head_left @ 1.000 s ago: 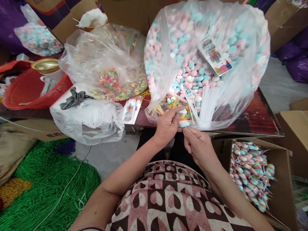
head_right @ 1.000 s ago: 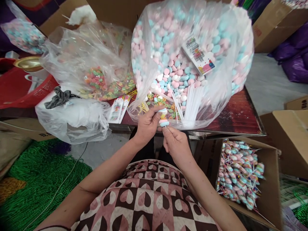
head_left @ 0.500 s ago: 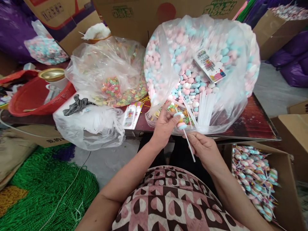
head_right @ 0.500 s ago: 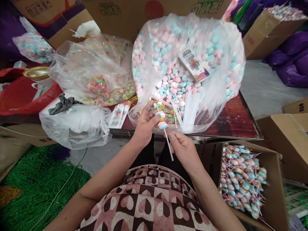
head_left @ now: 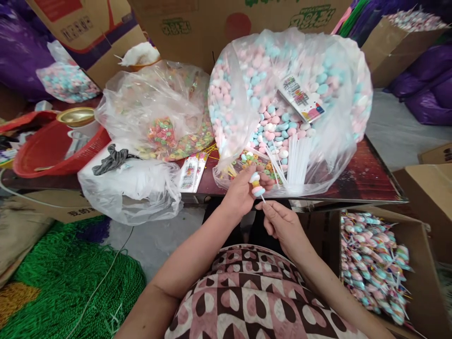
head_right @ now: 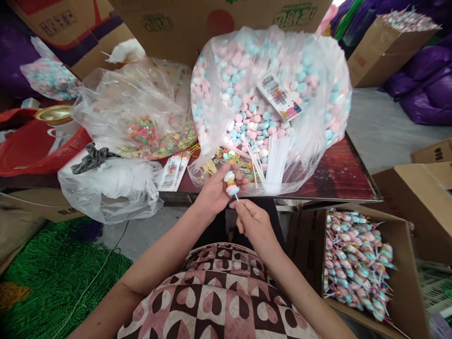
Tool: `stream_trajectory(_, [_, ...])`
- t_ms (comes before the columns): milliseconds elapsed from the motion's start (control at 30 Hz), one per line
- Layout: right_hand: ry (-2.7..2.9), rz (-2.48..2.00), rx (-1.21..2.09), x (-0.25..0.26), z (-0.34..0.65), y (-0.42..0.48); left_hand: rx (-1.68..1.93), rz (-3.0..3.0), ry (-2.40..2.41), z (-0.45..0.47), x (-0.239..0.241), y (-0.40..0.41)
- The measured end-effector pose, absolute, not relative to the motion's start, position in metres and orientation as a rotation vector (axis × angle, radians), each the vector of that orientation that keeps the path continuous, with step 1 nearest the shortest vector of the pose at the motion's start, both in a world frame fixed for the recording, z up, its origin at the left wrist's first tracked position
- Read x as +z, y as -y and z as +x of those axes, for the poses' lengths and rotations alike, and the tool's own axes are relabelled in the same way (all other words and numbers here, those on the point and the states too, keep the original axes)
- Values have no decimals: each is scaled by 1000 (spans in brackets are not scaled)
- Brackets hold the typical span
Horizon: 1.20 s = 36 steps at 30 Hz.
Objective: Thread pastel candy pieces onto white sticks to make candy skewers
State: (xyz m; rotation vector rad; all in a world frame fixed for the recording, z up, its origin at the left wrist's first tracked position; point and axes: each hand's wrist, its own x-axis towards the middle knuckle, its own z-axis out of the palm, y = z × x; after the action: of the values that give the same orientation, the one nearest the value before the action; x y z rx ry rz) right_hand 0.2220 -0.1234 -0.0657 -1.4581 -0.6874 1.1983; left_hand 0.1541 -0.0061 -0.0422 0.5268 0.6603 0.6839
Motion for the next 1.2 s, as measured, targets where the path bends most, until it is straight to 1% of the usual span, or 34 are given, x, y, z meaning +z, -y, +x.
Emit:
stream_trajectory(233, [712,-1479,1070,-75,218,122,761,561,-805,168,-48,26])
stream_trajectory(400, [946,-1606,734,-70,221,110,863,587,-729,170,-54,30])
stream_trajectory(467, [934,-1583,787,-69,226,107,847,651,-714,169,-54,28])
stream_trajectory(567, [729,-1446,989,-68,235,108,735,855,-725,165,-50,16])
stream_trajectory(667, [546,-1353,986,-64,242,113,733,1200,-833,162,-47,-15])
stream_trajectory(767, [487,-1328,964,-62,244,117,732,1818,-1017,163,-48,-57])
stream_trajectory(867, [482,-1328,981,-66,242,120,509,2250,-1168,162,-55,-89])
stream_trajectory(1000, [479,-1338,987,-74,242,123,240,2634,-1074,154,-63,-102])
stream_trajectory(1100, [462,-1344,986,-74,245,125,84,2798,-993,148,-61,-100])
stream_trajectory(1200, [460,-1352,986,-72,247,126,2,2847,-932,142,-55,-98])
